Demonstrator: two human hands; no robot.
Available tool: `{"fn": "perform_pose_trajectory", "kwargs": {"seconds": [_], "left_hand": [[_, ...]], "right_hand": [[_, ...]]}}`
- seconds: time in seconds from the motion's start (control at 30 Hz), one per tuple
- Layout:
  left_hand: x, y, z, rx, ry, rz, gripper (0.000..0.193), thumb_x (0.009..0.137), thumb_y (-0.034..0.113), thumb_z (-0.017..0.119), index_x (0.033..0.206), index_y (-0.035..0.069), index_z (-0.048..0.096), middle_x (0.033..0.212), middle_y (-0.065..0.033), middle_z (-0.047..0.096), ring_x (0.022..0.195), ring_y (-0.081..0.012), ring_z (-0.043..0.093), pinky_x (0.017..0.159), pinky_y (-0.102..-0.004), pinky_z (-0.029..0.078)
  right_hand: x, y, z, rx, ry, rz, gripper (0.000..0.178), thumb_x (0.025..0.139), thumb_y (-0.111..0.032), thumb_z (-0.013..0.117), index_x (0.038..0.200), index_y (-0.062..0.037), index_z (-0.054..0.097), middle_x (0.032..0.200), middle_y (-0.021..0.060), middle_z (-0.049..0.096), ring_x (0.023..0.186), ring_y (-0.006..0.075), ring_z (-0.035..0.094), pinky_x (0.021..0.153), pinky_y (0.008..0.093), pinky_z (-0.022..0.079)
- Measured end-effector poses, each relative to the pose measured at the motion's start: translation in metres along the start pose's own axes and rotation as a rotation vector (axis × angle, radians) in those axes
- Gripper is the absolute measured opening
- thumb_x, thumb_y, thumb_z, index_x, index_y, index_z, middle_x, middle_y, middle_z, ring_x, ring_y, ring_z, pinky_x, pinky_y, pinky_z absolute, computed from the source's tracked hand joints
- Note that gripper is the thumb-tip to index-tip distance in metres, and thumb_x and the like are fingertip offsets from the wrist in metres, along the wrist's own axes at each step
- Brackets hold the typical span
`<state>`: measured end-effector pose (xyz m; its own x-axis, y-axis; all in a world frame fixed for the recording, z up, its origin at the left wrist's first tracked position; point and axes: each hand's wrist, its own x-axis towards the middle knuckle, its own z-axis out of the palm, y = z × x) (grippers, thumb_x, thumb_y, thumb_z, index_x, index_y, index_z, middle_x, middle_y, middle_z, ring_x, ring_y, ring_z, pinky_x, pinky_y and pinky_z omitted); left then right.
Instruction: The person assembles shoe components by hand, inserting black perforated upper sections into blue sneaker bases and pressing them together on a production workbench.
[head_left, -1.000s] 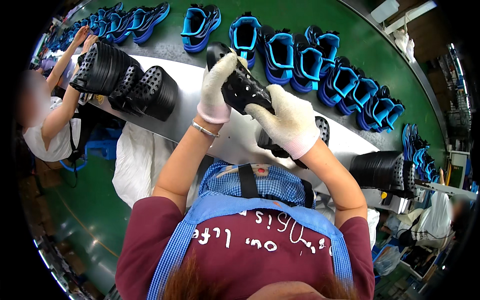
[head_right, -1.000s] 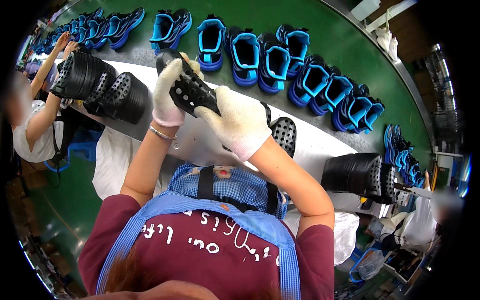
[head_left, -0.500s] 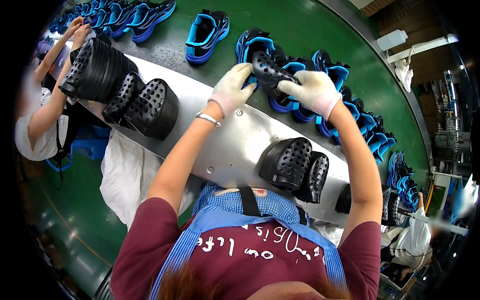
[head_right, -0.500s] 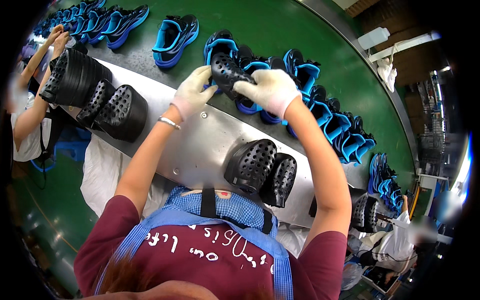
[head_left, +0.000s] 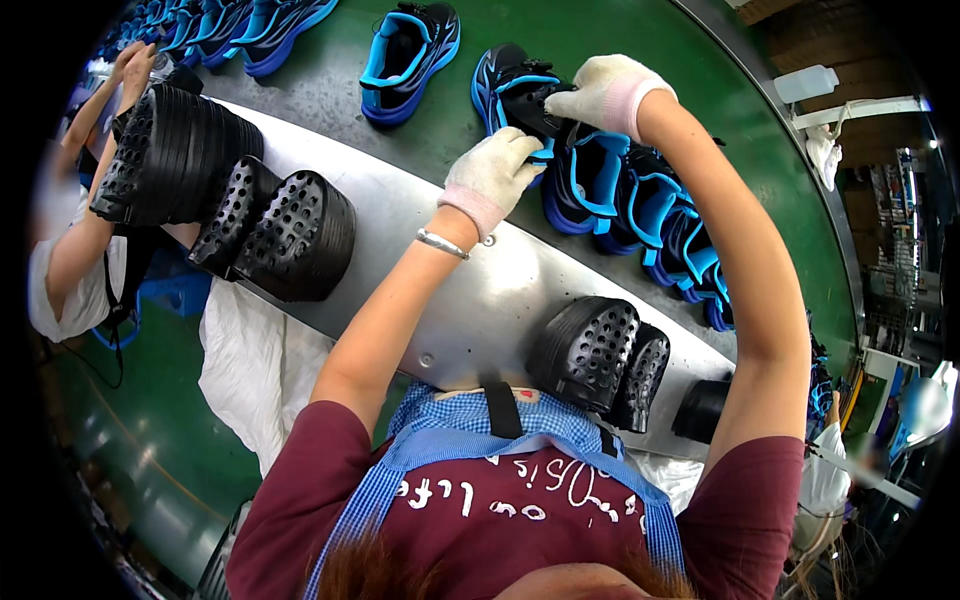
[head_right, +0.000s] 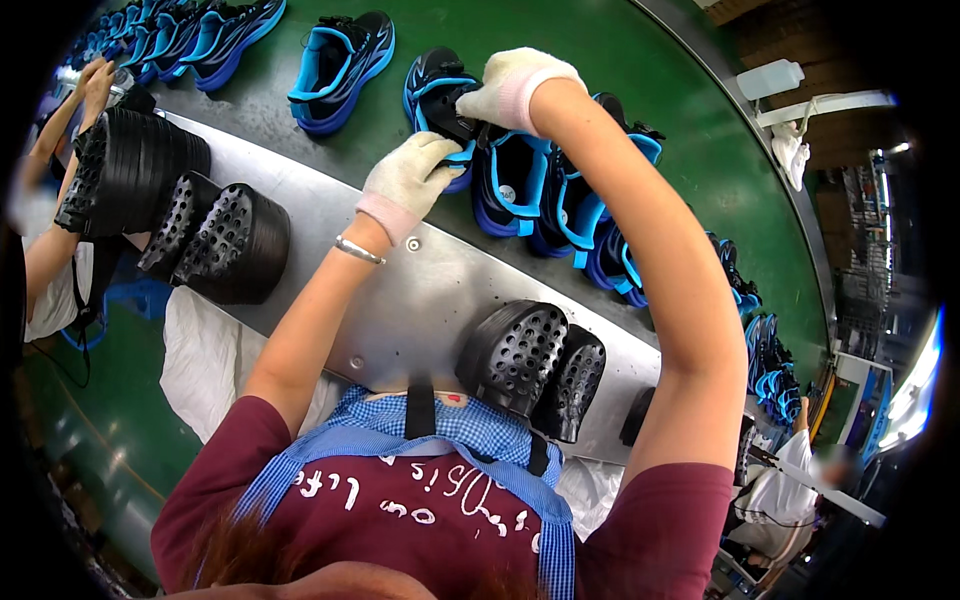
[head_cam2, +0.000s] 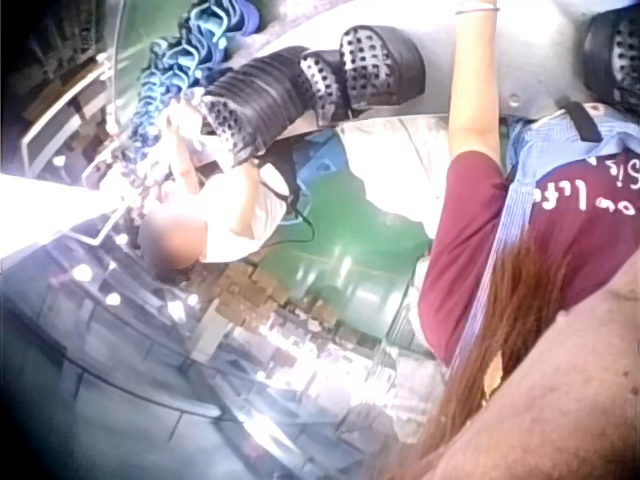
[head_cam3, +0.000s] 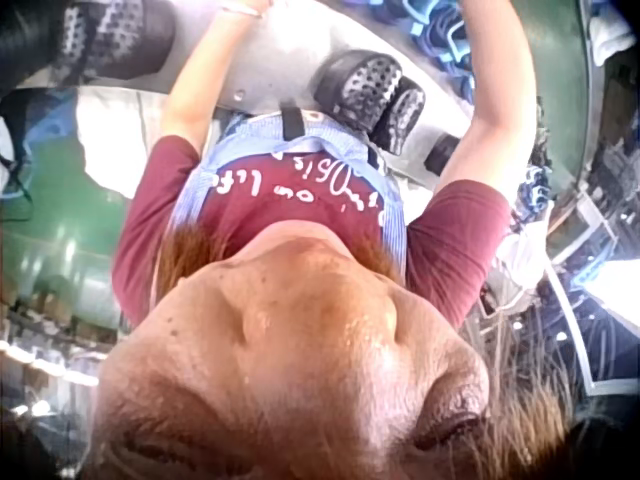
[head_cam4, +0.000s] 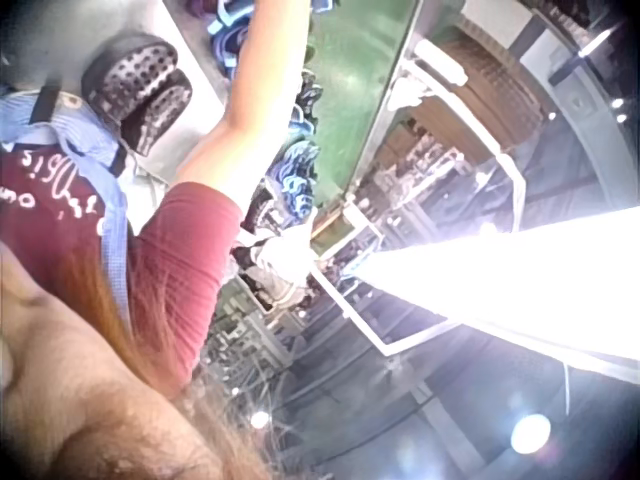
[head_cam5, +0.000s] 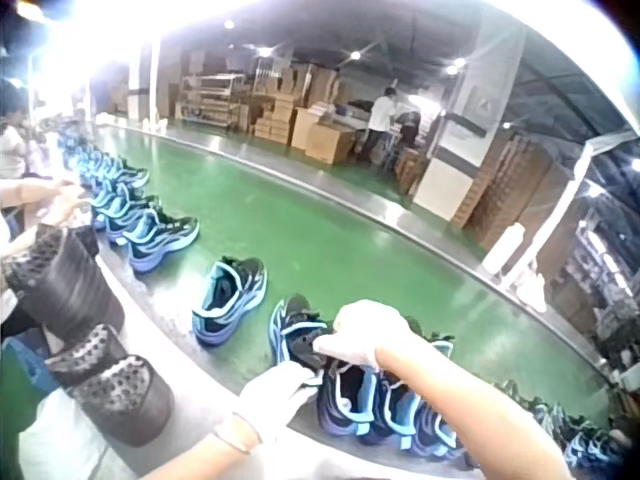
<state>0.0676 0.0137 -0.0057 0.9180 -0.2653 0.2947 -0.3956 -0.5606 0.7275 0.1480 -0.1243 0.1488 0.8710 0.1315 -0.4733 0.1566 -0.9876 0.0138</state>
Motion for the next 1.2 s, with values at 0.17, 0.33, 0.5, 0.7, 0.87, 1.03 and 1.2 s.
{"fn": "perform_pose_trajectory", "kwargs": {"seconds": [0.17, 0.33, 0.5, 0.7, 0.87, 1.03, 1.2], "left_hand": [[0.002, -0.002, -0.002, -0.005, -0.019, 0.030, 0.020, 0.084, 0.016, 0.067, 0.103, 0.008, 0.067, 0.102, -0.0090, 0.063, 0.091, -0.0314, 0.062, 0.080, -0.0377, 0.051], [0.013, -0.007, -0.008, -0.014, -0.124, -0.033, 0.022, 0.084, 0.015, 0.067, 0.104, 0.008, 0.067, 0.102, -0.0087, 0.063, 0.093, -0.0299, 0.062, 0.081, -0.0370, 0.051], [0.006, -0.021, -0.006, 0.062, -0.141, -0.011, 0.026, 0.084, 0.018, 0.068, 0.109, 0.009, 0.067, 0.106, -0.0088, 0.064, 0.098, -0.0301, 0.062, 0.084, -0.0381, 0.051], [0.039, 0.000, -0.023, 0.212, -0.512, -0.349, 0.040, 0.082, 0.039, 0.070, 0.106, 0.007, 0.069, 0.104, -0.0174, 0.070, 0.099, -0.0359, 0.065, 0.086, -0.0420, 0.052], [0.069, -0.014, -0.019, 0.346, -0.639, -0.341, 0.035, 0.080, 0.034, 0.067, 0.101, 0.007, 0.074, 0.107, -0.0166, 0.070, 0.100, -0.0341, 0.067, 0.087, -0.0419, 0.054], [0.068, -0.012, -0.024, 0.440, -0.645, -0.297, 0.037, 0.079, 0.036, 0.067, 0.106, 0.011, 0.073, 0.111, -0.0144, 0.069, 0.104, -0.0313, 0.066, 0.089, -0.0404, 0.053], [0.069, -0.006, -0.025, 0.499, -0.636, -0.353, 0.036, 0.080, 0.036, 0.068, 0.106, 0.012, 0.073, 0.110, -0.0133, 0.070, 0.102, -0.0322, 0.066, 0.088, -0.0399, 0.054]], "right_hand": [[0.018, 0.017, 0.022, 0.140, 0.035, -0.045, 0.056, 0.078, -0.051, 0.062, 0.085, 0.0032, 0.072, 0.081, 0.0228, 0.068, 0.076, 0.0331, 0.066, 0.076, 0.0397, 0.052], [0.020, -0.001, 0.018, 0.052, -0.042, 0.002, 0.048, 0.081, -0.046, 0.058, 0.099, -0.0046, 0.074, 0.098, 0.0170, 0.071, 0.090, 0.0313, 0.069, 0.082, 0.0385, 0.055], [0.011, -0.041, 0.039, -0.163, 0.085, -0.070, 0.037, 0.089, -0.040, 0.054, 0.091, -0.0106, 0.076, 0.096, 0.0129, 0.073, 0.090, 0.0304, 0.070, 0.078, 0.0400, 0.055], [0.047, -0.043, 0.077, -0.275, 0.253, -0.152, 0.018, 0.083, -0.020, 0.061, 0.089, -0.0123, 0.076, 0.091, 0.0121, 0.074, 0.087, 0.0297, 0.072, 0.072, 0.0408, 0.057], [0.068, -0.041, 0.075, -0.225, 0.301, -0.105, 0.019, 0.082, -0.018, 0.061, 0.091, -0.0133, 0.077, 0.097, 0.0118, 0.073, 0.092, 0.0288, 0.071, 0.074, 0.0402, 0.057], [0.066, -0.043, 0.072, -0.068, 0.313, -0.096, 0.026, 0.086, -0.028, 0.058, 0.095, -0.0122, 0.076, 0.099, 0.0119, 0.073, 0.093, 0.0299, 0.070, 0.079, 0.0420, 0.055], [0.050, -0.041, 0.061, -0.123, 0.298, -0.201, 0.019, 0.077, -0.013, 0.067, 0.094, -0.0107, 0.076, 0.099, 0.0134, 0.073, 0.094, 0.0296, 0.071, 0.077, 0.0390, 0.057]]}}
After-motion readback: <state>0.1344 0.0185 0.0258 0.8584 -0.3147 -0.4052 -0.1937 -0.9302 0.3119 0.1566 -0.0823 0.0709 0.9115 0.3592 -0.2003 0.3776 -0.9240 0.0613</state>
